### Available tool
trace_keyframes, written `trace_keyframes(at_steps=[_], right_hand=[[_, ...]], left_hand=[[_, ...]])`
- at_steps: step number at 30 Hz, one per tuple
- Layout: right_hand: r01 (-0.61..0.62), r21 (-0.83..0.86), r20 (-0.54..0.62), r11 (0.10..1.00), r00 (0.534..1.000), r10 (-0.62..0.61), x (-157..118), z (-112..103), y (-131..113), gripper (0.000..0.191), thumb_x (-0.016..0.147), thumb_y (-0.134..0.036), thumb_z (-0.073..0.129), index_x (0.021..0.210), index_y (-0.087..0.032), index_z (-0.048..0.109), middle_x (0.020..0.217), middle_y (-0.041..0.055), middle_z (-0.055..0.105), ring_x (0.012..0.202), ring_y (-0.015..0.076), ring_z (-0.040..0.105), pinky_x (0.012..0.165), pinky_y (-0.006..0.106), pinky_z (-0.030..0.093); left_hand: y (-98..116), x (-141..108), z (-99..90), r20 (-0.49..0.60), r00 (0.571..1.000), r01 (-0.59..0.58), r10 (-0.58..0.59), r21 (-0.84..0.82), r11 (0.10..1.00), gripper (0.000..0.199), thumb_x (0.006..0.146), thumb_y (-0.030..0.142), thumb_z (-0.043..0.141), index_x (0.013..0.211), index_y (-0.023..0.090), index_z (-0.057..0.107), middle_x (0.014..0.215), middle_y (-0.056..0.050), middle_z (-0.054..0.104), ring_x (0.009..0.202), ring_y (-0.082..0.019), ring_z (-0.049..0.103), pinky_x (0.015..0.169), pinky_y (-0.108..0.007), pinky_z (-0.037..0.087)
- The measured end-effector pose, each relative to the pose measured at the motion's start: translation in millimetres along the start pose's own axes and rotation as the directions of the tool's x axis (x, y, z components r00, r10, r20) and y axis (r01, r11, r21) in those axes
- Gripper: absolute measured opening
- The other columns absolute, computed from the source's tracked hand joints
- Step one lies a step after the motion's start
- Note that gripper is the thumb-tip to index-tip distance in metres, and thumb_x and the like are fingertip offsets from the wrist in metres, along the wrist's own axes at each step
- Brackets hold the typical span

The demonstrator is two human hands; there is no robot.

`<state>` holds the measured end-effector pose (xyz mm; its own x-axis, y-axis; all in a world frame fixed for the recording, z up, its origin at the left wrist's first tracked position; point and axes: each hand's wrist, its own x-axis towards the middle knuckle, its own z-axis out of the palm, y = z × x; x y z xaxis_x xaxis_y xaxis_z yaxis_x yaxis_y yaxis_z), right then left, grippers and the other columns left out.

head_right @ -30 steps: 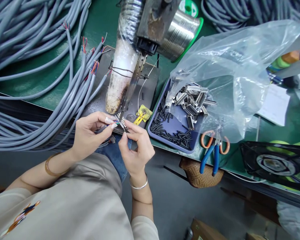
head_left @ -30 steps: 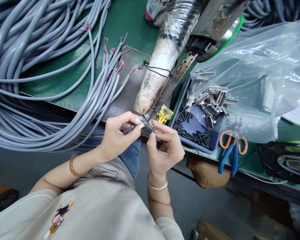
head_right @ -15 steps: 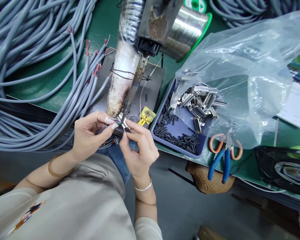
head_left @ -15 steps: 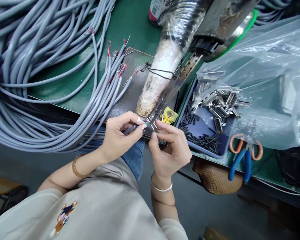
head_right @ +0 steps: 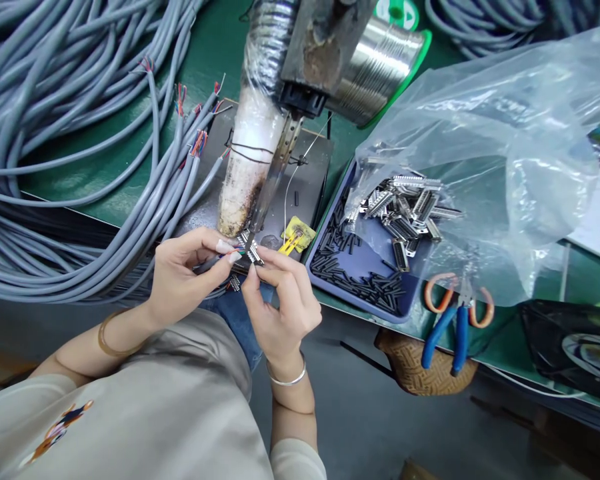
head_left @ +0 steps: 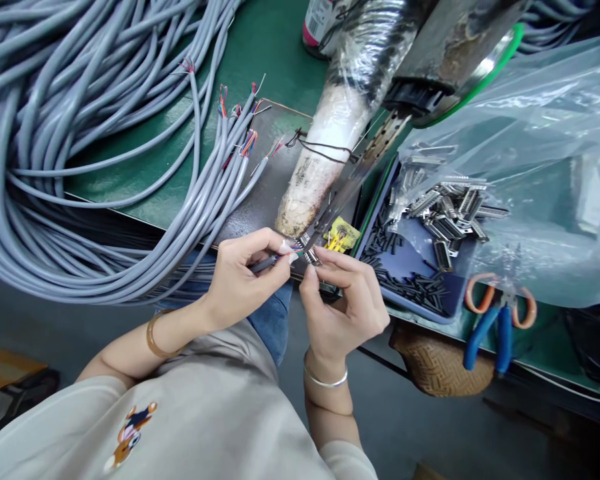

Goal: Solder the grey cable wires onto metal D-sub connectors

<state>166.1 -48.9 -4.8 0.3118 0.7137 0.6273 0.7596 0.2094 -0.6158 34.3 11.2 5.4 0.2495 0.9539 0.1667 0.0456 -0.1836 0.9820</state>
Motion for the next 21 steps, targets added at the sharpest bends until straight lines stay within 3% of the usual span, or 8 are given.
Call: trace_keyframes(at_steps=[8,12,17,21], right_hand=[[0.026,-0.054,-0.016,0.998,1.000,-0.027,1.8,-1.0,-6.0,0.018,0.084,-0.007,0.077,0.086,-0.022,0.067,0.099,0.0020,0.080,0.086,0.0145,0.076,0.078,0.027,0.065],[0.076,-0.091,-0.019,0.993,0.997,-0.078,-1.1,-3.3,-3.8,0.018,0.086,-0.010,0.074,0.083,-0.022,0.061,0.100,0.0034,0.081,0.084,0.0143,0.077,0.075,0.026,0.064],[0.163,-0.124,0.075,0.979,0.985,-0.155,-5.2,-4.4,2.4,0.017,0.086,-0.010,0.074,0.086,-0.021,0.062,0.101,0.0041,0.082,0.085,0.0132,0.078,0.075,0.022,0.063],[0.174,-0.148,0.055,0.974,0.984,-0.167,-6.3,-3.6,3.8,0.019,0.086,-0.009,0.076,0.088,-0.022,0.063,0.099,0.0023,0.082,0.084,0.0131,0.079,0.075,0.021,0.063]], left_hand=[[0.6,-1.2,-1.9,0.021,1.000,-0.015,0.016,-0.013,1.000,0.007,0.085,0.014,0.068,0.080,0.017,0.066,0.072,-0.002,0.070,0.062,-0.010,0.065,0.055,-0.018,0.050],[1.0,0.7,-3.2,0.034,0.996,0.085,-0.083,-0.064,0.994,0.009,0.083,0.017,0.072,0.078,0.017,0.066,0.068,-0.001,0.067,0.060,-0.010,0.062,0.052,-0.019,0.047],[-1.6,4.2,-4.2,0.081,0.968,0.245,-0.237,-0.114,0.963,0.014,0.079,0.020,0.075,0.074,0.017,0.062,0.065,0.000,0.063,0.055,-0.008,0.055,0.050,-0.018,0.043],[-1.9,3.0,-4.7,0.104,0.959,0.277,-0.265,-0.129,0.952,0.011,0.078,0.020,0.073,0.076,0.016,0.062,0.069,-0.001,0.064,0.057,-0.008,0.054,0.051,-0.018,0.042]])
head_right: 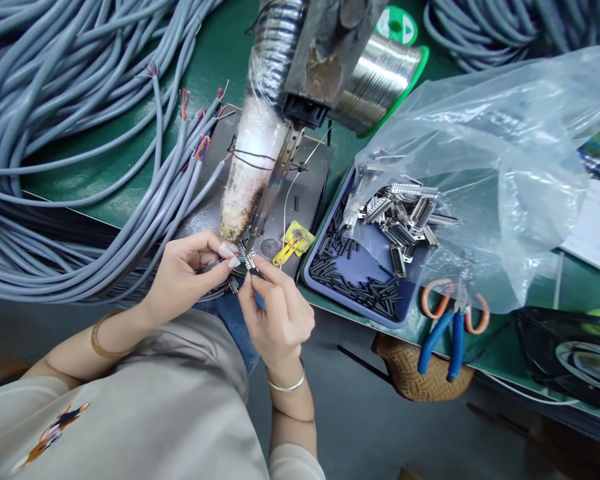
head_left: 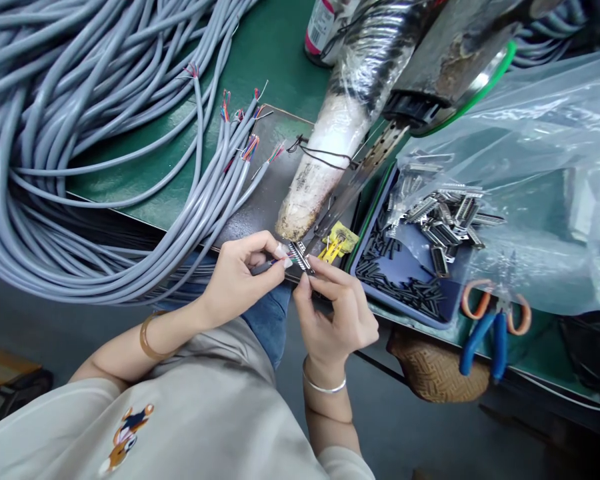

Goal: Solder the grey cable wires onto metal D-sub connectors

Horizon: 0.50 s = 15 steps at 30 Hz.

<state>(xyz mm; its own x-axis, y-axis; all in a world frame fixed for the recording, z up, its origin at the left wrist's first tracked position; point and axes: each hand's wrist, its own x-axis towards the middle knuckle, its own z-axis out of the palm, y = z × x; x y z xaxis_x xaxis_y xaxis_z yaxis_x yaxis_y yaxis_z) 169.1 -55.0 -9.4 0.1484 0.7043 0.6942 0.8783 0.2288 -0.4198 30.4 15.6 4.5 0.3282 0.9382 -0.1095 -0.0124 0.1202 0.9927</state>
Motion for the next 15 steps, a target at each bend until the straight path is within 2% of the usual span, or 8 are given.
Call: trace_keyframes(at_steps=[3,6,9,10,12,14,15], right_hand=[[-0.050,0.029,-0.014,0.998,0.999,0.050,-2,-1,0,0.020,0.085,-0.008,0.077,0.089,-0.023,0.064,0.097,0.0006,0.082,0.083,0.0132,0.079,0.073,0.021,0.063],[-0.211,0.155,0.055,0.965,0.977,0.205,-5,-5,0,0.016,0.088,-0.011,0.075,0.088,-0.023,0.064,0.093,-0.0004,0.081,0.082,0.0133,0.079,0.068,0.021,0.063],[-0.359,0.239,0.112,0.902,0.933,0.342,-10,-9,-1,0.009,0.092,-0.016,0.071,0.089,-0.022,0.065,0.091,0.0002,0.080,0.080,0.0149,0.079,0.065,0.023,0.064],[-0.373,0.249,0.078,0.894,0.928,0.366,-11,-10,-2,0.008,0.092,-0.017,0.071,0.090,-0.022,0.065,0.087,-0.0006,0.079,0.073,0.0144,0.078,0.061,0.023,0.063],[-0.325,0.263,-0.088,0.908,0.929,0.358,-13,-12,-2,0.006,0.092,-0.019,0.072,0.094,-0.022,0.068,0.078,-0.0030,0.076,0.052,0.0116,0.069,0.045,0.021,0.054],[-0.225,0.272,-0.296,0.936,0.906,0.304,-13,-13,-2,0.008,0.093,-0.023,0.072,0.100,-0.024,0.071,0.068,-0.0052,0.068,0.035,0.0085,0.052,0.033,0.023,0.040],[-0.162,0.276,-0.364,0.947,0.895,0.259,-13,-14,-2,0.013,0.093,-0.024,0.071,0.106,-0.025,0.072,0.065,-0.0065,0.065,0.032,0.0080,0.046,0.030,0.024,0.036]], left_hand=[[2,-4,-2.6,0.049,0.999,0.014,-0.012,-0.030,0.999,0.012,0.075,0.016,0.074,0.084,0.016,0.065,0.074,0.000,0.065,0.055,-0.006,0.050,0.050,-0.018,0.041],[3,-8,-7.6,0.160,0.986,0.064,-0.045,-0.119,0.991,0.016,0.073,0.011,0.070,0.088,0.016,0.066,0.073,0.001,0.065,0.052,-0.005,0.046,0.048,-0.018,0.040],[4,-11,-12.5,0.262,0.961,0.155,-0.095,-0.221,0.963,0.012,0.071,0.012,0.066,0.081,0.016,0.062,0.067,0.002,0.062,0.048,-0.005,0.044,0.045,-0.017,0.037],[4,-11,-13.6,0.278,0.954,0.183,-0.114,-0.239,0.953,0.012,0.070,0.012,0.065,0.080,0.017,0.062,0.064,0.003,0.061,0.046,-0.004,0.044,0.044,-0.017,0.036],[4,-11,-15.2,0.291,0.946,0.217,-0.140,-0.254,0.942,0.013,0.068,0.011,0.063,0.079,0.017,0.061,0.058,0.006,0.057,0.044,-0.004,0.043,0.043,-0.017,0.035],[4,-11,-16.2,0.298,0.944,0.224,-0.142,-0.263,0.938,0.015,0.067,0.010,0.060,0.080,0.018,0.063,0.053,0.008,0.054,0.042,-0.005,0.044,0.043,-0.017,0.035],[3,-11,-16.7,0.304,0.943,0.222,-0.136,-0.272,0.936,0.016,0.067,0.009,0.060,0.080,0.018,0.063,0.051,0.008,0.053,0.042,-0.005,0.044,0.044,-0.017,0.036]])
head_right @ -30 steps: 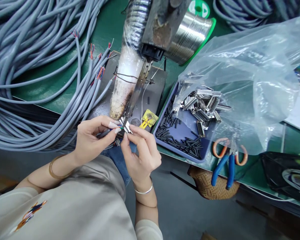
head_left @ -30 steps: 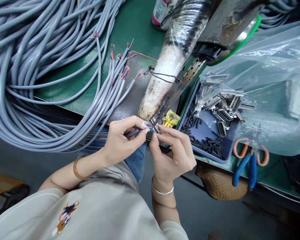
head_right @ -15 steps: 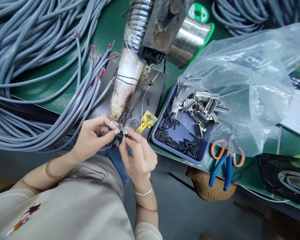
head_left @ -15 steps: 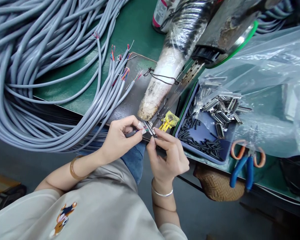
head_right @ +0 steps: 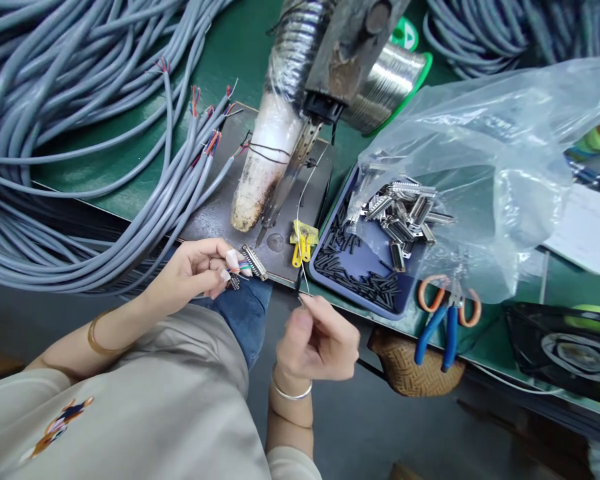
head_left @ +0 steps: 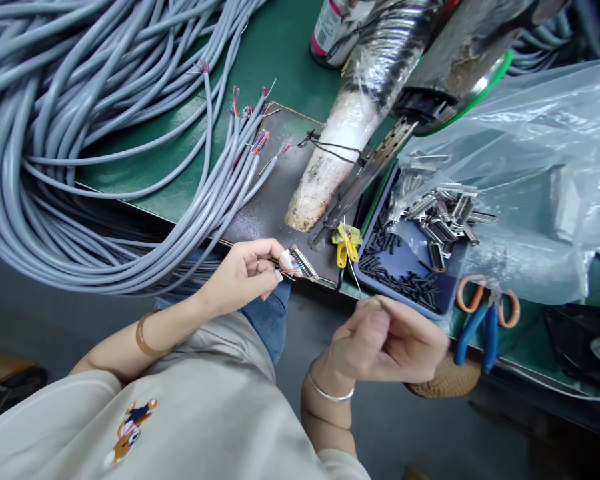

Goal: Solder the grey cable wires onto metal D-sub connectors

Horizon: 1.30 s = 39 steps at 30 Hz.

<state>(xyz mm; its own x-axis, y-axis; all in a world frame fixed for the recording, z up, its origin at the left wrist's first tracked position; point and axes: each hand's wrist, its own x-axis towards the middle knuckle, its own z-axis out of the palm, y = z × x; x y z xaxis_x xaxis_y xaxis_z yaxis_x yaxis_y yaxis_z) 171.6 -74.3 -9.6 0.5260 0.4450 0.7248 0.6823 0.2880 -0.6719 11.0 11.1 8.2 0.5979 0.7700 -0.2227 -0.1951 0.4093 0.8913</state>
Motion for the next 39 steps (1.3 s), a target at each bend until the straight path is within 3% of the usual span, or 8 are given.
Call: trace_keyframes(at_steps=[4,7,12,22,26,29,32,39], right_hand=[[0.027,0.039,0.045,0.999,0.999,-0.029,-1,-2,0,0.037,0.094,-0.015,0.067,0.128,-0.027,0.063,0.078,-0.0057,0.074,0.043,0.0108,0.062,0.040,0.024,0.052],[-0.034,-0.019,0.188,0.999,0.981,0.037,-6,-3,0,0.025,0.091,-0.009,0.070,0.113,-0.022,0.067,0.091,-0.0006,0.080,0.070,0.0158,0.078,0.060,0.028,0.066],[0.007,-0.080,0.399,0.997,0.916,0.026,-11,1,1,0.016,0.088,-0.010,0.074,0.096,-0.022,0.068,0.099,0.0023,0.081,0.090,0.0173,0.079,0.079,0.031,0.067],[0.038,-0.014,0.463,0.999,0.886,-0.028,-8,5,-4,0.017,0.088,-0.010,0.075,0.092,-0.024,0.065,0.092,-0.0002,0.081,0.078,0.0145,0.078,0.065,0.025,0.063],[-0.119,0.070,0.295,0.990,0.951,0.094,-9,6,2,0.018,0.091,-0.008,0.070,0.098,-0.023,0.063,0.092,-0.0009,0.077,0.065,0.0123,0.074,0.054,0.025,0.060],[-0.086,0.025,0.226,0.996,0.971,0.078,-7,5,5,0.018,0.089,-0.007,0.071,0.096,-0.022,0.065,0.092,-0.0001,0.077,0.076,0.0153,0.077,0.065,0.029,0.065],[-0.045,-0.039,0.354,0.998,0.934,0.056,-7,6,6,0.015,0.088,-0.010,0.073,0.093,-0.022,0.066,0.098,0.0023,0.080,0.093,0.0186,0.079,0.080,0.034,0.066],[0.050,-0.101,0.370,0.994,0.929,-0.009,-12,15,6,0.015,0.090,-0.012,0.071,0.091,-0.024,0.061,0.107,0.0037,0.082,0.088,0.0169,0.080,0.078,0.030,0.067]], left_hand=[[-3,0,-3.3,0.009,1.000,-0.005,0.005,-0.039,0.999,0.016,0.069,0.011,0.065,0.083,0.017,0.064,0.057,0.006,0.058,0.043,-0.005,0.046,0.042,-0.017,0.035],[-7,-1,-5.5,0.014,1.000,-0.002,0.003,-0.051,0.999,0.012,0.076,0.017,0.072,0.084,0.017,0.064,0.057,0.006,0.058,0.043,-0.005,0.045,0.042,-0.018,0.034],[-7,-3,-2.9,-0.026,1.000,0.010,-0.011,-0.023,1.000,0.024,0.079,0.027,0.082,0.080,0.017,0.061,0.050,0.008,0.051,0.042,-0.004,0.043,0.044,-0.016,0.035],[-6,-1,2.2,-0.005,0.999,0.045,-0.045,0.044,0.998,0.034,0.076,0.040,0.087,0.079,0.015,0.064,0.053,0.007,0.051,0.043,-0.005,0.043,0.042,-0.016,0.038],[-5,0,2.3,-0.008,0.999,0.039,-0.038,0.037,0.999,0.034,0.076,0.038,0.088,0.078,0.015,0.063,0.052,0.007,0.051,0.042,-0.004,0.043,0.041,-0.015,0.036],[-4,1,1.8,-0.032,0.999,0.030,-0.029,0.028,0.999,0.032,0.077,0.035,0.087,0.078,0.016,0.062,0.051,0.007,0.052,0.041,-0.004,0.043,0.042,-0.015,0.035],[-4,2,2.6,-0.055,0.998,-0.011,0.013,0.031,0.999,0.028,0.079,0.032,0.085,0.078,0.016,0.062,0.053,0.006,0.055,0.042,-0.004,0.044,0.042,-0.016,0.037],[-11,8,13.4,-0.260,0.933,-0.196,0.250,0.216,0.956,0.017,0.077,0.024,0.080,0.075,0.015,0.065,0.078,-0.003,0.071,0.059,-0.007,0.058,0.053,-0.017,0.047]])
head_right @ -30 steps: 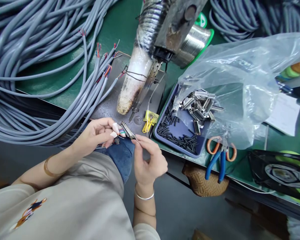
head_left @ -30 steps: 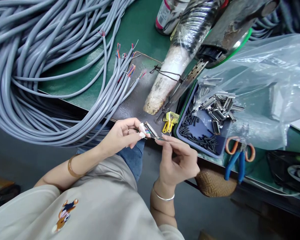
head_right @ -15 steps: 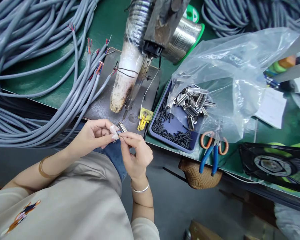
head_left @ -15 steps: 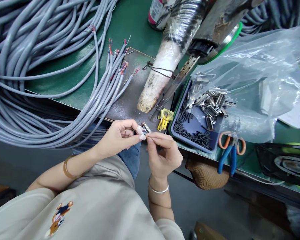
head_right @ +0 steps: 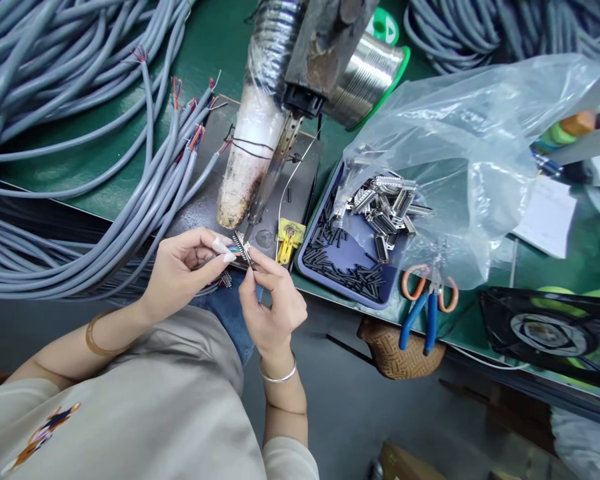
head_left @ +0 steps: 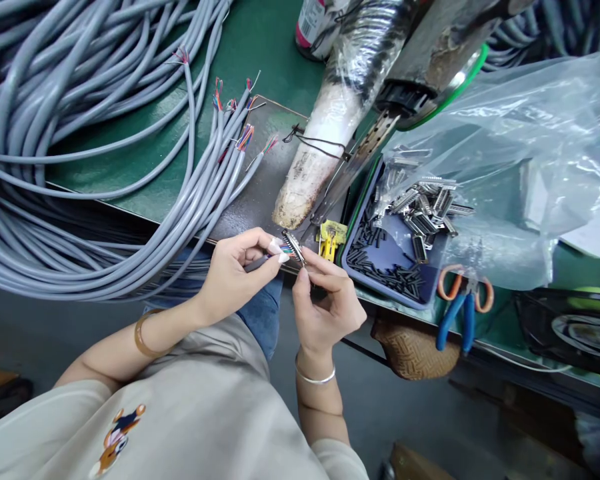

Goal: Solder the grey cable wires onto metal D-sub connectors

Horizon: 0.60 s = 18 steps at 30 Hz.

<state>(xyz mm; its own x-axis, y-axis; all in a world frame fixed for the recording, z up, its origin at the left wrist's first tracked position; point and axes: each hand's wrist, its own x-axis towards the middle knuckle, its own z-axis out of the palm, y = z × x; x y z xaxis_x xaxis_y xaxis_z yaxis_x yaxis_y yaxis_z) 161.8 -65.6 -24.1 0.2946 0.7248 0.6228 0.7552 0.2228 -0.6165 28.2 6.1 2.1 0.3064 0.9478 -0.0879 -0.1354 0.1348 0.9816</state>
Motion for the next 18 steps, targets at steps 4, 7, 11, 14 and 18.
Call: trace_keyframes(at_steps=[4,7,11,14,18], right_hand=[[0.031,-0.001,0.013,1.000,0.999,-0.030,7,1,-1,0.017,0.090,-0.011,0.070,0.089,-0.024,0.059,0.109,0.0043,0.082,0.089,0.0166,0.080,0.079,0.030,0.067],[0.035,0.012,0.010,0.999,0.999,-0.035,12,1,-1,0.018,0.088,-0.010,0.071,0.089,-0.023,0.059,0.110,0.0048,0.082,0.091,0.0164,0.080,0.078,0.029,0.067],[0.008,0.021,0.012,1.000,1.000,-0.008,14,1,0,0.019,0.089,-0.010,0.070,0.088,-0.024,0.057,0.109,0.0044,0.081,0.090,0.0168,0.079,0.077,0.030,0.067],[-0.003,0.041,0.023,0.999,1.000,0.002,13,1,2,0.018,0.089,-0.011,0.070,0.088,-0.024,0.058,0.110,0.0048,0.081,0.092,0.0171,0.079,0.078,0.030,0.067],[0.000,0.059,0.018,0.998,1.000,-0.001,14,2,4,0.018,0.088,-0.010,0.072,0.088,-0.023,0.060,0.110,0.0051,0.081,0.092,0.0175,0.079,0.079,0.031,0.068]], left_hand=[[-1,2,4.3,-0.050,0.995,-0.080,0.084,0.079,0.994,0.012,0.079,0.021,0.076,0.074,0.016,0.065,0.078,-0.003,0.071,0.061,-0.008,0.059,0.051,-0.017,0.044],[-1,3,4.8,-0.054,0.991,-0.116,0.124,0.121,0.986,0.012,0.080,0.019,0.074,0.074,0.017,0.064,0.075,-0.002,0.069,0.062,-0.009,0.059,0.051,-0.017,0.043],[0,3,4.5,-0.057,0.988,-0.130,0.142,0.169,0.977,0.012,0.080,0.019,0.073,0.075,0.018,0.063,0.072,-0.001,0.065,0.065,-0.011,0.060,0.051,-0.018,0.043],[0,4,4.7,-0.055,0.987,-0.137,0.151,0.201,0.970,0.012,0.082,0.019,0.073,0.075,0.018,0.062,0.070,0.000,0.062,0.064,-0.011,0.059,0.051,-0.019,0.043],[-1,5,5.2,-0.045,0.983,-0.165,0.180,0.232,0.959,0.013,0.083,0.017,0.071,0.075,0.018,0.061,0.067,0.002,0.059,0.059,-0.009,0.055,0.052,-0.018,0.043]])
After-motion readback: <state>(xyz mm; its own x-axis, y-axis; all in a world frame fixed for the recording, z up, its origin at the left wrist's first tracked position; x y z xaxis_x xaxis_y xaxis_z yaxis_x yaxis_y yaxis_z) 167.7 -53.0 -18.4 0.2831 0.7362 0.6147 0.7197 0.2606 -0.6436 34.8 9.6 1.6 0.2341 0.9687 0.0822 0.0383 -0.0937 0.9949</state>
